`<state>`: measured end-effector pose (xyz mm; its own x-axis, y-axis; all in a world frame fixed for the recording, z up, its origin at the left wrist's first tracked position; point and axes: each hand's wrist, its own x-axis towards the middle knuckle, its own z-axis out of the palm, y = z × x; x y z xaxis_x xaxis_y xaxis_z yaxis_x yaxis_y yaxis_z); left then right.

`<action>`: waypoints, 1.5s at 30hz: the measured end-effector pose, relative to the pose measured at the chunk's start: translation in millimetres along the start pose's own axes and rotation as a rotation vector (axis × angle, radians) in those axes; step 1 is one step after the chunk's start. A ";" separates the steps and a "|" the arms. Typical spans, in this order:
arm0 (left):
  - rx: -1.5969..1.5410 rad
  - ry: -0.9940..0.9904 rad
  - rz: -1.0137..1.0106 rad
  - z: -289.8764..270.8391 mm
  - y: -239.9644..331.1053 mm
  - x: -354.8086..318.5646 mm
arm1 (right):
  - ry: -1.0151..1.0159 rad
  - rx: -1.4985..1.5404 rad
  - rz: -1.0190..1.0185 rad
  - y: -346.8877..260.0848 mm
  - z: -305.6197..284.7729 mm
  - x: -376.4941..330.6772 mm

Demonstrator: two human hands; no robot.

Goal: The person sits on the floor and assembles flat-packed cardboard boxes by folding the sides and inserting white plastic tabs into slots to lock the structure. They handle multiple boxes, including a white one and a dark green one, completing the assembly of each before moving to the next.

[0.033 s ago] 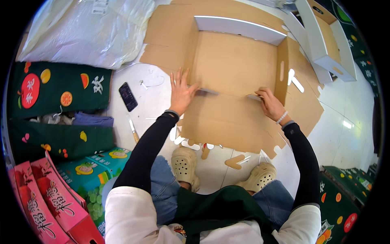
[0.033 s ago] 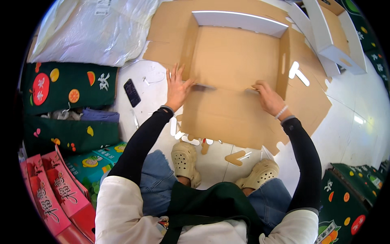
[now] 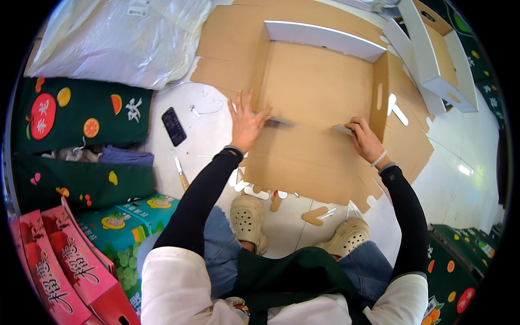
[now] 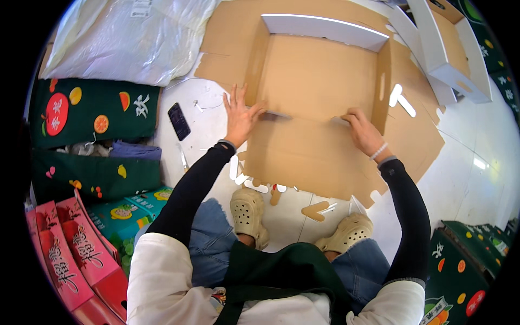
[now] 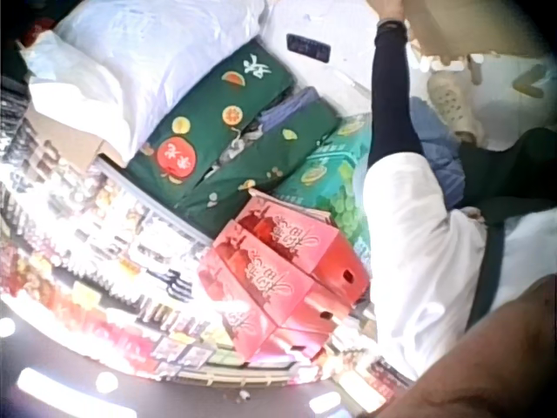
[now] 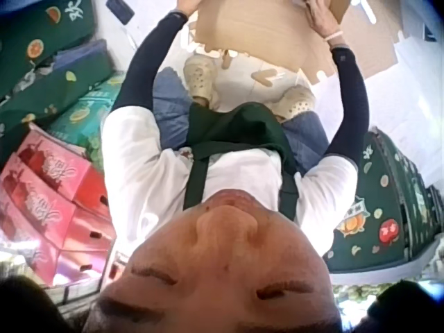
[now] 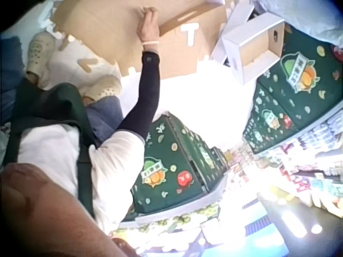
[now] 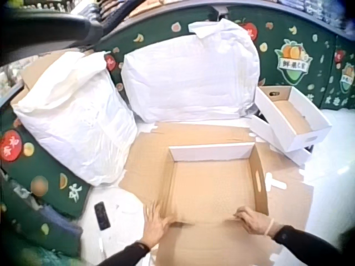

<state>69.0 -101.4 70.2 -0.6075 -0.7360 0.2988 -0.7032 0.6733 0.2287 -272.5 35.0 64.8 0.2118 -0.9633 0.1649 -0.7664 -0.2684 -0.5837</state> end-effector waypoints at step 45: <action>-0.654 -0.638 -0.966 43.8 -16.6 -16.2 | 0.352 -0.401 -0.062 -9.2 4.9 -11.8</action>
<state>74.3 -103.7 21.0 -0.1602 -0.7181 -0.6773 -0.7505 -0.3571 0.5561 -265.0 48.8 64.3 0.1009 -0.8681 0.4861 -0.9449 -0.2365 -0.2264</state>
